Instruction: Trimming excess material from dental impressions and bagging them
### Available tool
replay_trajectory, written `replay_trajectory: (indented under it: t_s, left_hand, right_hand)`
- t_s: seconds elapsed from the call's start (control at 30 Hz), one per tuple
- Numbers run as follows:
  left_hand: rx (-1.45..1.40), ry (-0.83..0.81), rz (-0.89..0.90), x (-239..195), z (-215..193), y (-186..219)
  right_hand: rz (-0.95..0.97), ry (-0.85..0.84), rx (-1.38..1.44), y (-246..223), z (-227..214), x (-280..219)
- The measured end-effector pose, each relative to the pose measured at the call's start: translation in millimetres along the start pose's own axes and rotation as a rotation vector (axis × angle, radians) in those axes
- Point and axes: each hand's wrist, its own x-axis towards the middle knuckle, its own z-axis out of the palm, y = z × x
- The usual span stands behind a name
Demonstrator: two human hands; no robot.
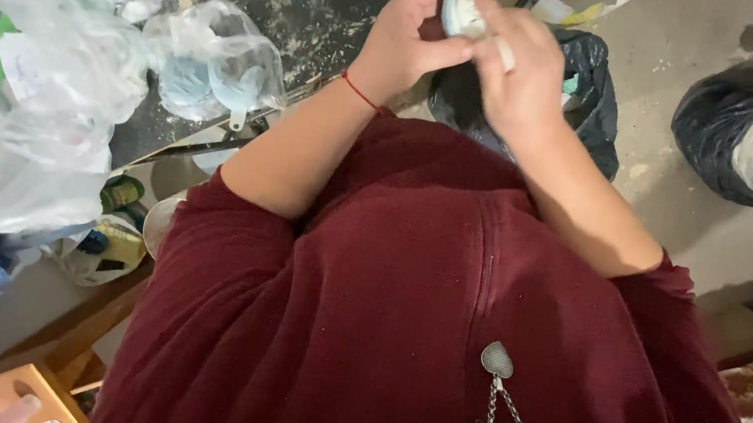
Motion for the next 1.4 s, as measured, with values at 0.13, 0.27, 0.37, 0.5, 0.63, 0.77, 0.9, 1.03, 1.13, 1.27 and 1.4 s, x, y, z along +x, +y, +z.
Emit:
replay_trajectory:
  t_s: [0.13,0.27,0.37,0.5,0.63,0.77,0.9,1.03,1.13,1.27,1.4]
  left_hand:
    - [0.206,-0.021,-0.006,-5.1,-2.6,16.3]
    - [-0.317,-0.196,-0.022,2.0,-18.5,12.4]
    - [-0.383,-0.219,-0.037,9.4,-33.3,27.1]
    - [-0.476,-0.294,-0.011,19.6,-55.8,37.6]
    - [-0.442,-0.137,-0.065,29.4,-74.4,36.8]
    - [-0.471,-0.112,0.058,31.0,-98.1,40.8]
    - [-0.391,-0.083,0.111,30.4,-111.8,35.2]
    - [0.101,0.045,-0.012,33.9,-122.1,26.5]
    - [0.441,-0.09,-0.072,29.8,-131.5,8.3]
    - [0.774,-0.042,-0.042,26.3,-134.1,-4.0]
    - [1.256,-0.068,-0.149,29.1,-123.3,27.7]
  right_hand:
    - [0.116,-0.026,0.09,15.1,-28.6,9.0]
    - [0.77,0.159,0.573,48.4,-23.2,20.0]
    - [0.942,0.418,0.915,46.0,-30.9,39.2]
    - [0.946,0.266,0.771,74.8,-14.5,35.4]
    - [0.786,0.186,1.046,82.5,19.3,40.8]
    - [0.931,0.096,0.855,83.3,43.8,49.6]
    - [0.86,-0.102,0.576,89.6,65.3,40.7]
    - [0.756,-0.047,0.645,81.3,62.9,45.0]
    - [0.968,0.034,0.627,54.5,40.6,63.5]
    - [1.23,0.349,0.857,48.4,11.3,62.2]
    - [1.188,0.401,1.09,68.9,-25.8,2.5]
